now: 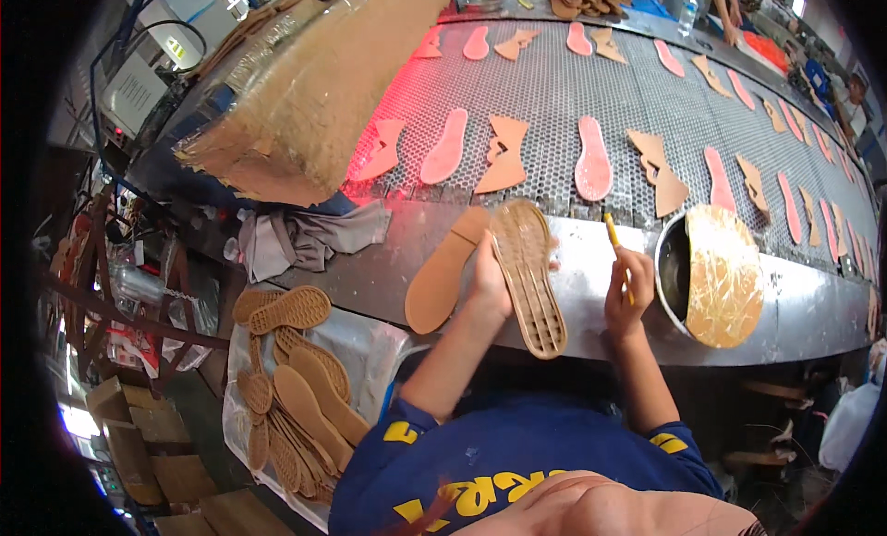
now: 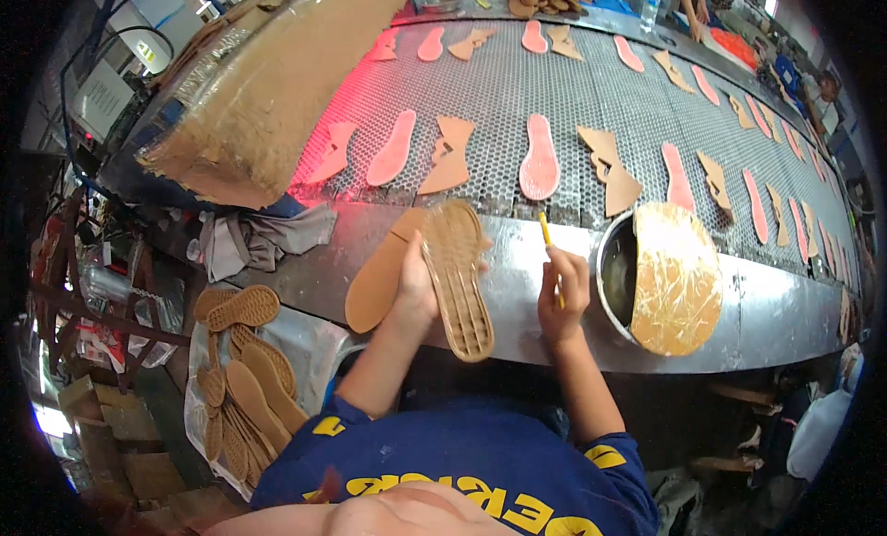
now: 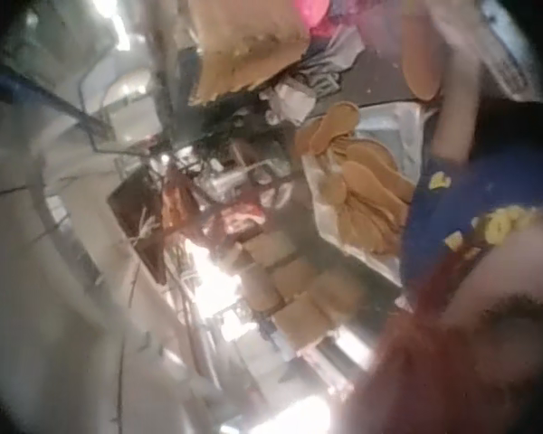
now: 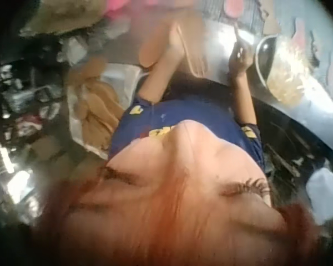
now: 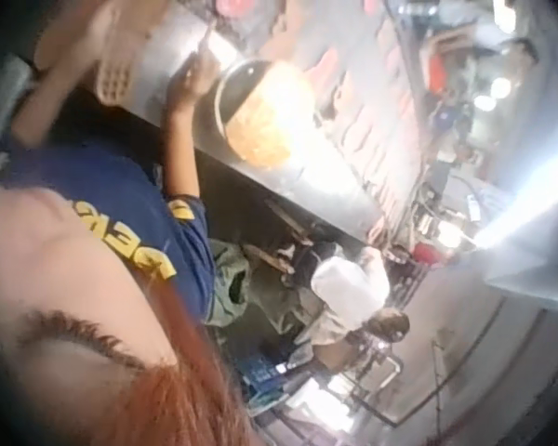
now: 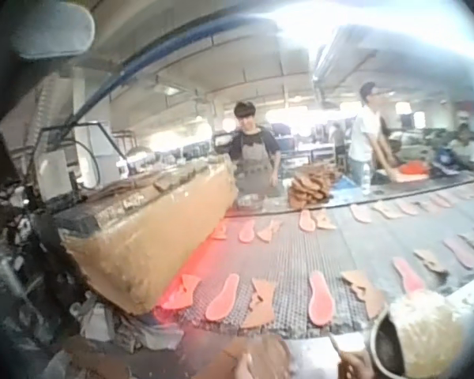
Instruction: The person repeatedly scrapes the textured surface of shoe soles using a yellow plastic scraper. They pick up each sole from a nearby pile, scrape the entire bottom surface, and place the finished sole onto a conveyor belt. The process is repeated for multiple soles throughout the clip.
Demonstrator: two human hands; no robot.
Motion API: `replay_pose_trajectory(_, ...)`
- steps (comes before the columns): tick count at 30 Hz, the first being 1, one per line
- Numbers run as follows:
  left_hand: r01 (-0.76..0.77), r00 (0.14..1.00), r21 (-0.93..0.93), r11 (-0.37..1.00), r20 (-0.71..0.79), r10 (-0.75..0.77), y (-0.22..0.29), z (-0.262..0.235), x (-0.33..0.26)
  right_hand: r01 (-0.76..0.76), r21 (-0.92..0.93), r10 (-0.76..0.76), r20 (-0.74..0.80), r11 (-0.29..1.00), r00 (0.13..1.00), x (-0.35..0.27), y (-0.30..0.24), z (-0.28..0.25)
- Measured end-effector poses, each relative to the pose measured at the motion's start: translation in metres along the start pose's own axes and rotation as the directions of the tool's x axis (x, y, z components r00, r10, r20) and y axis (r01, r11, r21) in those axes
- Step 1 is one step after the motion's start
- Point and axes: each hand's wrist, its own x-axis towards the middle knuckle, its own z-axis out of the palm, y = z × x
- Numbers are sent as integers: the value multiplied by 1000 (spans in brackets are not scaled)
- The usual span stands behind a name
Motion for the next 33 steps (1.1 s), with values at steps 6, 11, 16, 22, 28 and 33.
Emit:
replay_pose_trajectory(6, -336, 914, 129, 933, -196, 356, 150, 39, 145, -101, 102, 86, 142, 990, 986, -3, -14, 2)
replay_pose_trajectory(11, -68, 963, 366, 928, -219, 157, 122, 20, 128, -209, 97, 189, 181, 973, 965, -4, -9, -8)
replay_pose_trajectory(16, -40, 980, 792, -610, 149, 130, 56, 2, -17, -316, 139, 291, 172, 939, 941, -4, 0, -18)
replay_pose_trajectory(22, 529, 832, 546, -649, -181, 525, 46, -25, -129, -315, 194, 275, 209, 929, 939, -1, -8, -16)
replay_pose_trajectory(28, 386, 833, 664, -640, 47, 551, 49, -10, -133, -301, 190, 257, 224, 934, 940, -4, -1, -16)
replay_pose_trajectory(33, 127, 677, 830, -543, 328, 660, 52, 7, -124, -314, 197, 268, 228, 929, 936, -4, -2, -17)
